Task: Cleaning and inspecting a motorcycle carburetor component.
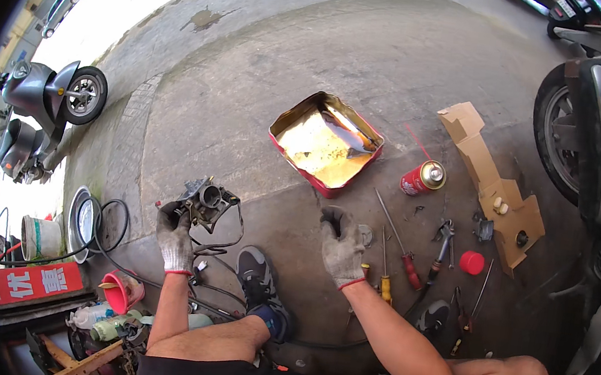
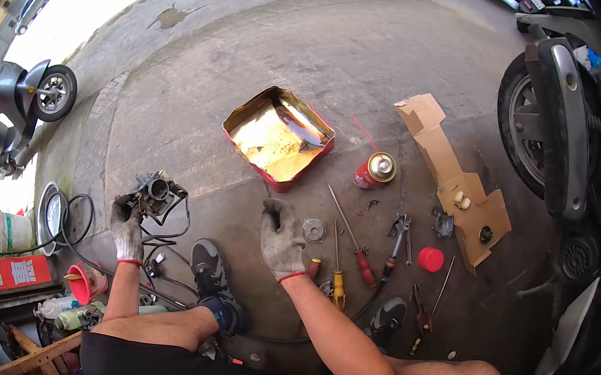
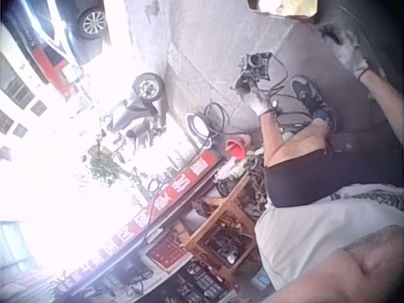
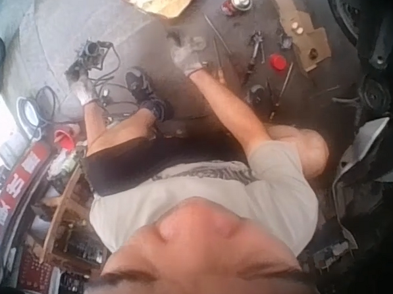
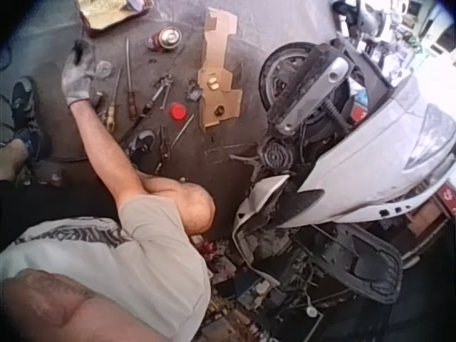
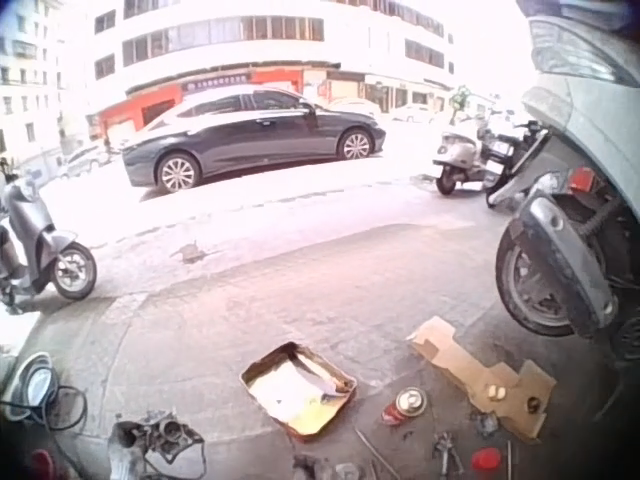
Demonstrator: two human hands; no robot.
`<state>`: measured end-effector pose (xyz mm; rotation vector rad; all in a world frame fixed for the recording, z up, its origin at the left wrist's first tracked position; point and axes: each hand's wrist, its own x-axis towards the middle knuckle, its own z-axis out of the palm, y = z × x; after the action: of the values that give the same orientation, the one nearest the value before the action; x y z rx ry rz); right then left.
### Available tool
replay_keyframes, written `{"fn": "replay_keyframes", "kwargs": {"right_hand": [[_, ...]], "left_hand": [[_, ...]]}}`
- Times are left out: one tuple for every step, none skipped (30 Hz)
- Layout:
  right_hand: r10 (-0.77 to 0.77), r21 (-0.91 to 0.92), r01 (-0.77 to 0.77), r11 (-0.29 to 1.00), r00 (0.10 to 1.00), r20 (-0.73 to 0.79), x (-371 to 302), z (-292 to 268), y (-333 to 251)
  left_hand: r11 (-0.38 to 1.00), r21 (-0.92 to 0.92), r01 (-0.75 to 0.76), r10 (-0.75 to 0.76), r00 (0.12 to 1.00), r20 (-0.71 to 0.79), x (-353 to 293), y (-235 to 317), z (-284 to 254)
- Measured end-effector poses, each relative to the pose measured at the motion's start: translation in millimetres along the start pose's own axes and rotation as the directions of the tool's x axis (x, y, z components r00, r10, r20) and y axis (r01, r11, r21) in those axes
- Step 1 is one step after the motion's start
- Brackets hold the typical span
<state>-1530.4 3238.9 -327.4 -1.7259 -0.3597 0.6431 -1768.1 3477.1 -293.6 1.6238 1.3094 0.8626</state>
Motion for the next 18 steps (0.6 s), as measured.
{"fn": "replay_keyframes", "kwargs": {"right_hand": [[-0.174,-0.039,0.17,0.985,0.968,-0.182,11,-22,-3],[-0.219,-0.066,0.209,0.976,0.927,-0.305,24,-46,-10],[-0.258,-0.089,0.244,0.966,0.872,-0.417,35,-70,-20],[-0.348,-0.191,0.292,0.937,0.807,-0.476,41,-94,-37],[-0.433,-0.288,0.326,0.9,0.735,-0.522,46,-115,-50],[-0.438,-0.351,0.282,0.893,0.721,-0.536,55,-139,-48],[-0.44,-0.407,0.233,0.883,0.712,-0.548,63,-160,-41],[-0.434,-0.388,0.24,0.89,0.706,-0.559,68,-170,-37],[-0.456,-0.465,0.206,0.861,0.719,-0.524,74,-177,-32],[-0.473,-0.543,0.168,0.823,0.731,-0.491,79,-184,-24],[-0.467,-0.517,0.18,0.837,0.727,-0.503,85,-184,-13],[-0.443,-0.522,0.179,0.834,0.782,-0.439,92,-181,-2],[-0.412,-0.522,0.182,0.834,0.834,-0.366,99,-173,7],[-0.383,-0.478,0.184,0.859,0.85,-0.361,105,-167,11],[-0.381,-0.449,0.199,0.871,0.851,-0.361,110,-164,15],[-0.37,-0.435,0.2,0.878,0.86,-0.352,117,-166,24],[-0.361,-0.427,0.198,0.882,0.866,-0.345,123,-172,34],[-0.384,-0.488,0.186,0.853,0.857,-0.344,127,-174,40]], "left_hand": [[1.0,0.0,-0.01,0.01,1.0,0.015,1,6,3],[0.996,-0.092,0.023,-0.02,0.999,0.033,5,5,6],[0.996,-0.094,0.0,0.004,0.999,0.046,9,8,7],[0.997,-0.061,-0.037,0.041,0.997,0.073,14,15,5],[0.997,-0.024,-0.076,0.078,0.992,0.095,19,24,0],[0.994,0.01,-0.108,0.106,0.988,0.115,25,35,3],[0.99,0.056,-0.129,0.119,0.982,0.149,29,52,6],[0.986,0.116,-0.123,0.105,0.983,0.15,34,73,7],[0.977,0.178,-0.117,0.091,0.985,0.147,39,96,8],[0.961,0.271,-0.06,0.017,0.987,0.157,40,126,17],[0.955,0.269,-0.122,0.076,0.982,0.176,49,142,17],[0.913,0.371,-0.17,0.104,0.976,0.19,59,159,18],[0.854,0.475,-0.211,0.127,0.971,0.201,67,176,17],[0.776,0.516,-0.363,0.279,0.931,0.237,74,187,19],[0.774,0.544,-0.323,0.234,0.945,0.229,82,197,25],[0.74,0.539,-0.401,0.304,0.915,0.264,80,204,43],[0.76,0.534,-0.371,0.258,0.926,0.276,69,218,70],[0.752,0.543,-0.374,0.266,0.926,0.268,65,220,88]]}}
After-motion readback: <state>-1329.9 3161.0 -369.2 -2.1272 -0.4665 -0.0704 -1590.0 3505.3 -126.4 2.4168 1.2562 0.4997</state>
